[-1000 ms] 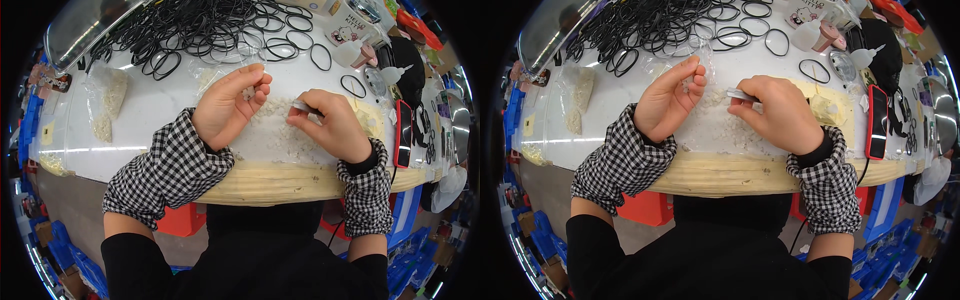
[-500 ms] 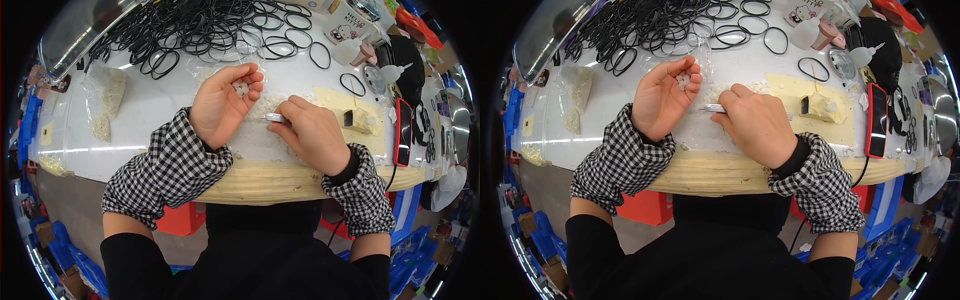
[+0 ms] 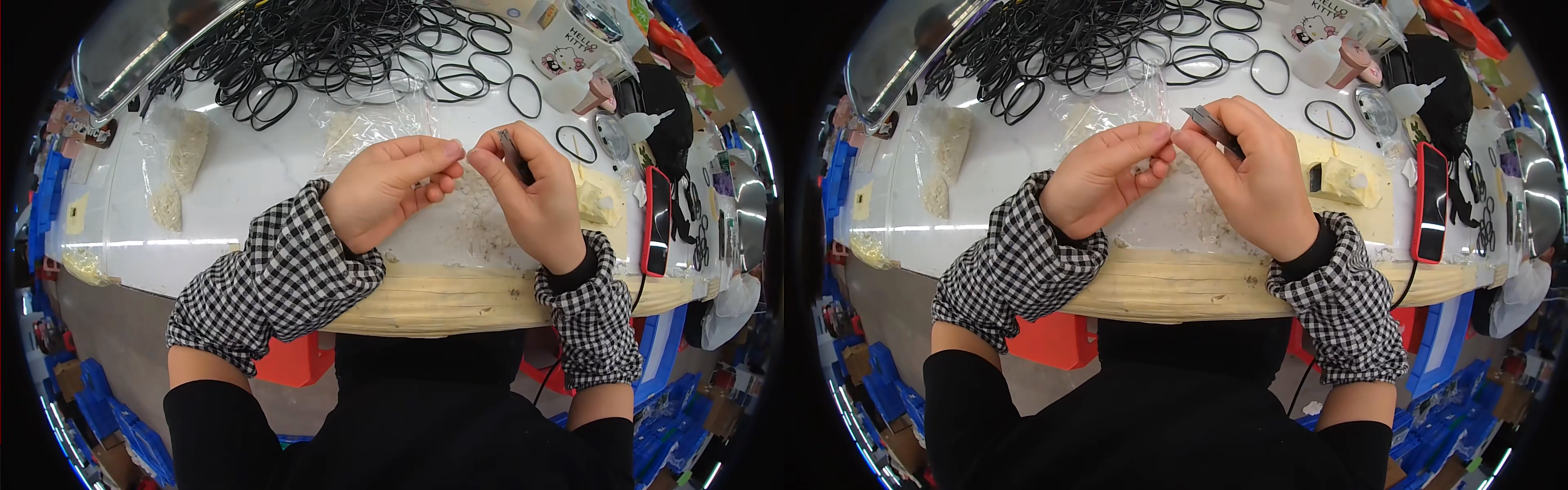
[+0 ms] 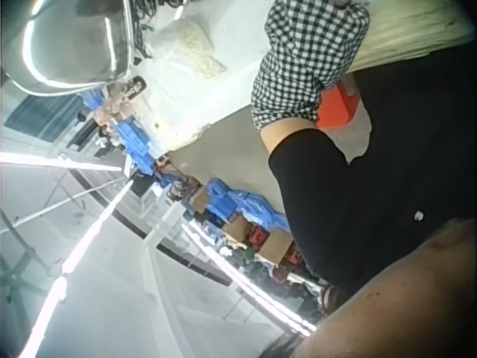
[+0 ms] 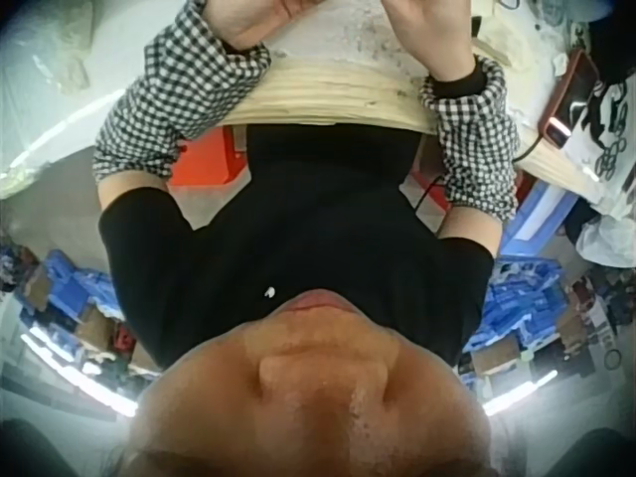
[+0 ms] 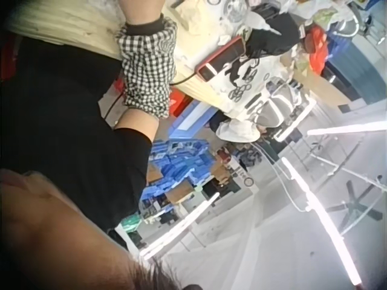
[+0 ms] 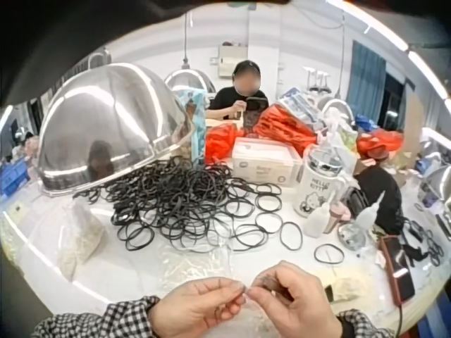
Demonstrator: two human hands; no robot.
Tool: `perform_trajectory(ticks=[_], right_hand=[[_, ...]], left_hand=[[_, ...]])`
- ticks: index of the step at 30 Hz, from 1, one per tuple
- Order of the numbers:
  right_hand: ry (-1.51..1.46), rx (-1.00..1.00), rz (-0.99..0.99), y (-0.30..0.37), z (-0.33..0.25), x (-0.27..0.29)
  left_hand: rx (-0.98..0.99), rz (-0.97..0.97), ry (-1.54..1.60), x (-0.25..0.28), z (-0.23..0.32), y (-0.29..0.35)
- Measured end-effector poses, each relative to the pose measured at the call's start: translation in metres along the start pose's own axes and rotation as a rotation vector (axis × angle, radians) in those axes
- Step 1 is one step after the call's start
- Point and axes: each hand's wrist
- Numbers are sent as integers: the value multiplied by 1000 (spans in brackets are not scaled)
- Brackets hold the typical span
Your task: Assembling small components by placing rubber rings onto them at a factory workbench.
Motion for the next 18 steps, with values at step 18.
perform_trajectory(ticks=[18], right_hand=[[-30,101,11,0,-7,1]], left_hand=[[-58,-82,48,-2,1,3]])
Point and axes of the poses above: each hand's wrist, its own y-axis away from the middle knuckle, its own x-axis out of the back of the hand, z = x × y, and after that the axes turned 11 degrees about -y, right-handed
